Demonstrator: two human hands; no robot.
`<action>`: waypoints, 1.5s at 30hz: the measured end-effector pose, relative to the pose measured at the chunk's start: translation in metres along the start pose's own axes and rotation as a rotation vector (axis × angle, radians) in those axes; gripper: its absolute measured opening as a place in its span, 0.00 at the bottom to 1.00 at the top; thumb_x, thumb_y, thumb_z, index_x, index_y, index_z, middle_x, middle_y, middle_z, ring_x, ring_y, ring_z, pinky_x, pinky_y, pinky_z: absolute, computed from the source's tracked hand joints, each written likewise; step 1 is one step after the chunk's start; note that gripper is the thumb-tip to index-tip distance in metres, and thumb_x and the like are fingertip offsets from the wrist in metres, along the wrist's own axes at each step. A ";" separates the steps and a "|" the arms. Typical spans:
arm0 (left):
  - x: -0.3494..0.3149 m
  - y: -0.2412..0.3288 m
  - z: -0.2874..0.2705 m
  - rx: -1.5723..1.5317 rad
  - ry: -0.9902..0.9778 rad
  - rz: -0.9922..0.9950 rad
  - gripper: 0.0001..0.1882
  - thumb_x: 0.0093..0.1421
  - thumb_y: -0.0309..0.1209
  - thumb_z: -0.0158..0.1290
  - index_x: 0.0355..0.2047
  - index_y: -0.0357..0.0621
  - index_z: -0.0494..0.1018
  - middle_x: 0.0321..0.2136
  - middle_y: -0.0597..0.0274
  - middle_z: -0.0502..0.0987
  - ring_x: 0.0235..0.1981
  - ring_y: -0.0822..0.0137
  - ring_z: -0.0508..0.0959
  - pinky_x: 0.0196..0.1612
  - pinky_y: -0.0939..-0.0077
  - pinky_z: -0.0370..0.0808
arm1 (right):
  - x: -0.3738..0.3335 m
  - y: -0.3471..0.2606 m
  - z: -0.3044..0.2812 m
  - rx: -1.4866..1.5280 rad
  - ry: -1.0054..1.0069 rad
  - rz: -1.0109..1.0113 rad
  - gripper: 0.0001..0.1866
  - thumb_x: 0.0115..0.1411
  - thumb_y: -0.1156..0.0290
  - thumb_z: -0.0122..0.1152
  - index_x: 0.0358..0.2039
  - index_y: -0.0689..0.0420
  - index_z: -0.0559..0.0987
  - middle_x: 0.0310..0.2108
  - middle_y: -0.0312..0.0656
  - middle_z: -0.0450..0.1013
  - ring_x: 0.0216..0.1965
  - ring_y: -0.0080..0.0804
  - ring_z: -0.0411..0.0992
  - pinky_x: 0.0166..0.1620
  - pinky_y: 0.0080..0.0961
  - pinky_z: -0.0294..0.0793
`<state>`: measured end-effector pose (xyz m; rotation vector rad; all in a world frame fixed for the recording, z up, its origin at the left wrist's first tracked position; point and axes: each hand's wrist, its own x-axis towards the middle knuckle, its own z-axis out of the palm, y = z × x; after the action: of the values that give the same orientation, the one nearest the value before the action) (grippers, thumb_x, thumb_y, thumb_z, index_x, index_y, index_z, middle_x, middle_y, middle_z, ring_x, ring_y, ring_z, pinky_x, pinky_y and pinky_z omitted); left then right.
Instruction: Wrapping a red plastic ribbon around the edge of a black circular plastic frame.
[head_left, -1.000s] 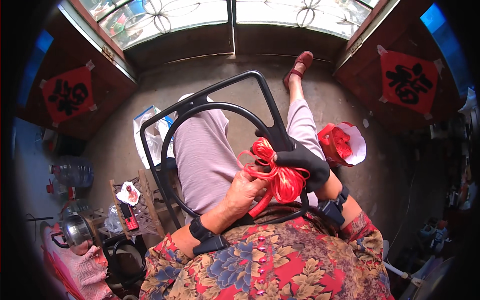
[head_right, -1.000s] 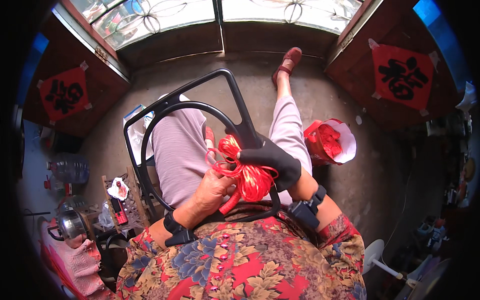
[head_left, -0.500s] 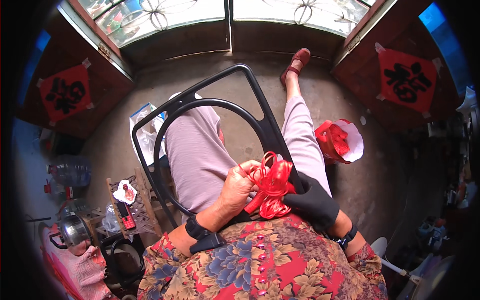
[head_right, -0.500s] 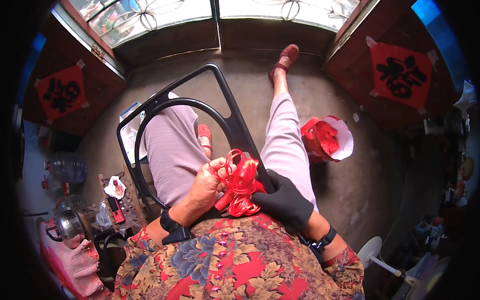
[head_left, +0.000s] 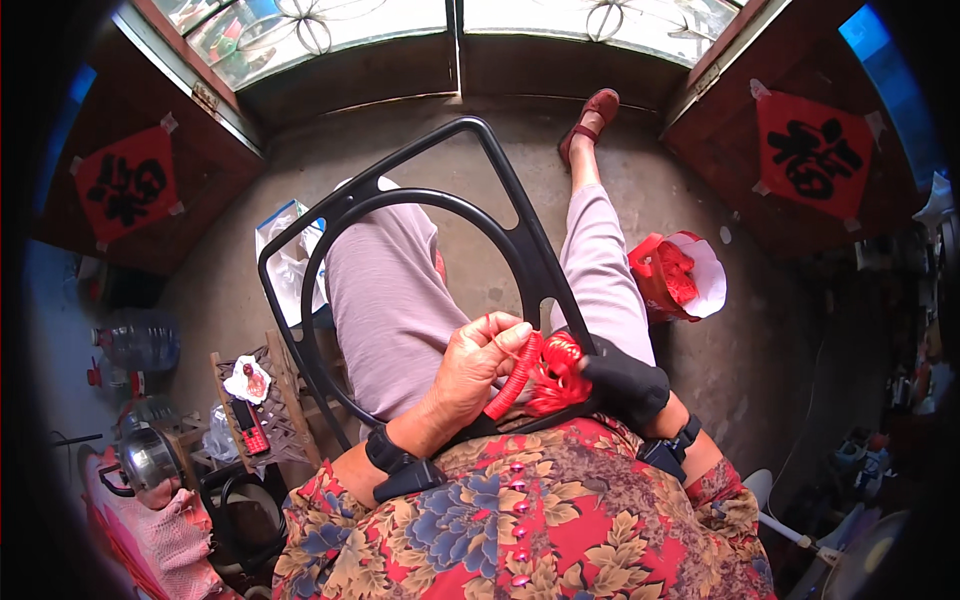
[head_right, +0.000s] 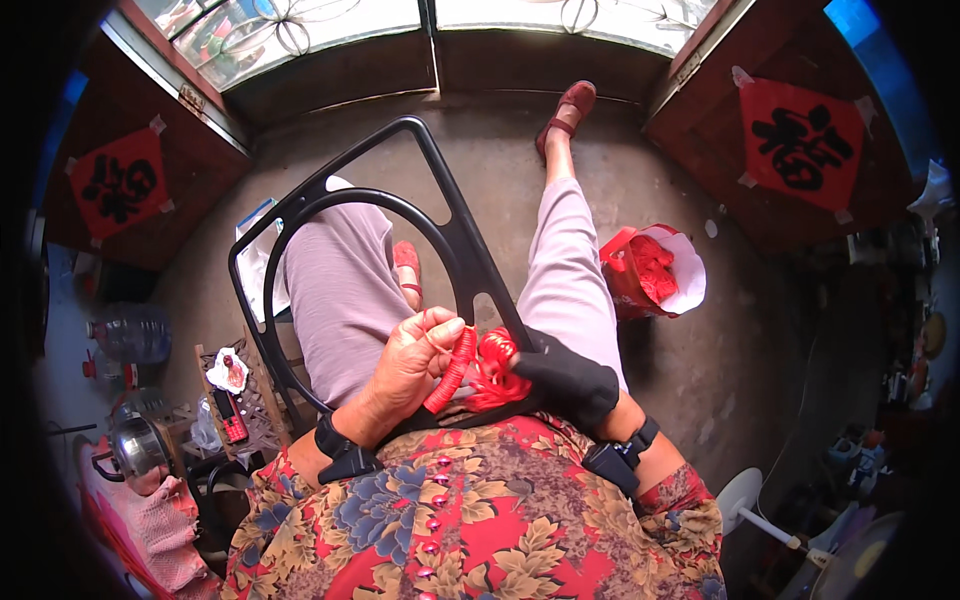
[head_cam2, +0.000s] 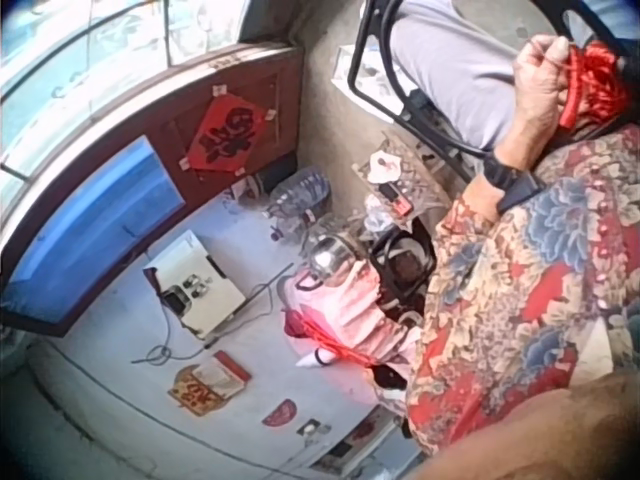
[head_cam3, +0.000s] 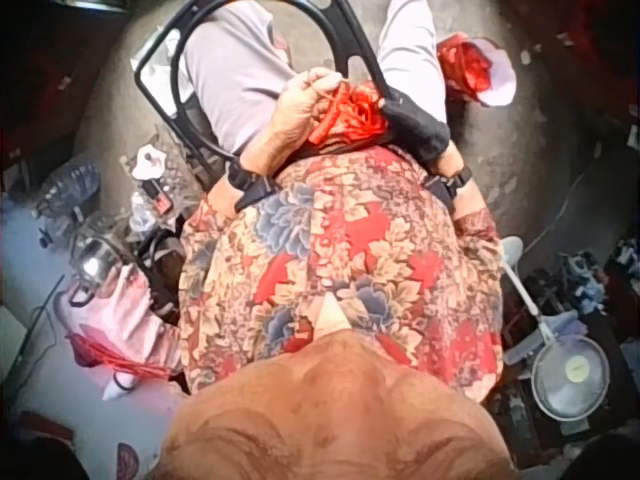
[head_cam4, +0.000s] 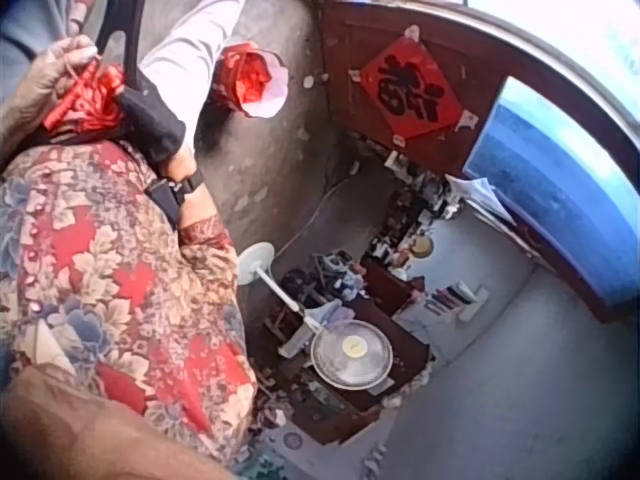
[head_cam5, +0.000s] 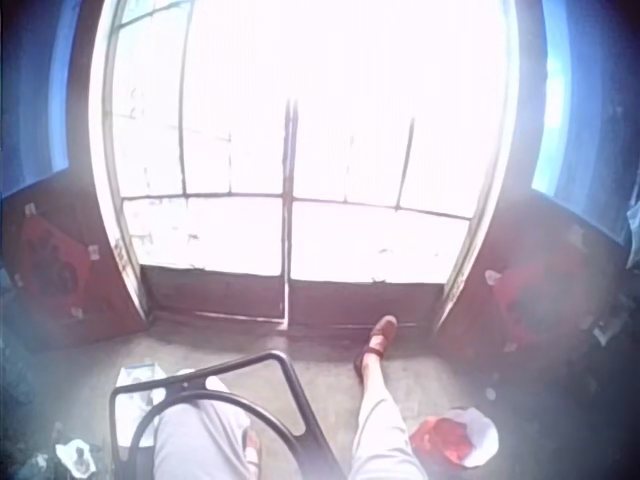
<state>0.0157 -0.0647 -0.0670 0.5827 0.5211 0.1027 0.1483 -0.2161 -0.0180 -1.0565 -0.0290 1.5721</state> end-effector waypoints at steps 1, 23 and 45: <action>0.000 0.001 0.002 0.004 -0.004 0.003 0.05 0.60 0.28 0.50 0.35 0.42 0.68 0.29 0.62 0.76 0.28 0.74 0.78 0.31 0.81 0.78 | 0.003 0.007 -0.018 -0.047 -0.091 -0.093 0.26 0.53 0.66 0.58 0.52 0.61 0.65 0.43 0.38 0.67 0.40 0.23 0.69 0.45 0.22 0.71; -0.002 0.015 0.013 0.019 0.000 -0.066 0.08 0.60 0.32 0.50 0.37 0.44 0.67 0.27 0.53 0.76 0.25 0.63 0.79 0.24 0.74 0.79 | -0.047 -0.009 -0.173 -0.169 0.754 -0.629 0.19 0.59 0.58 0.55 0.44 0.59 0.73 0.32 0.36 0.72 0.31 0.24 0.71 0.35 0.20 0.72; -0.007 0.003 0.004 -0.218 -0.134 -0.239 0.16 0.57 0.31 0.52 0.45 0.35 0.68 0.33 0.55 0.76 0.31 0.65 0.78 0.34 0.75 0.77 | 0.071 -0.039 0.022 0.307 -0.440 -0.123 0.33 0.61 0.51 0.47 0.58 0.63 0.58 0.52 0.52 0.64 0.50 0.36 0.67 0.53 0.29 0.66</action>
<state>0.0114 -0.0654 -0.0592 0.3086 0.4393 -0.1053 0.1717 -0.1355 -0.0261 -0.4514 -0.1449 1.6077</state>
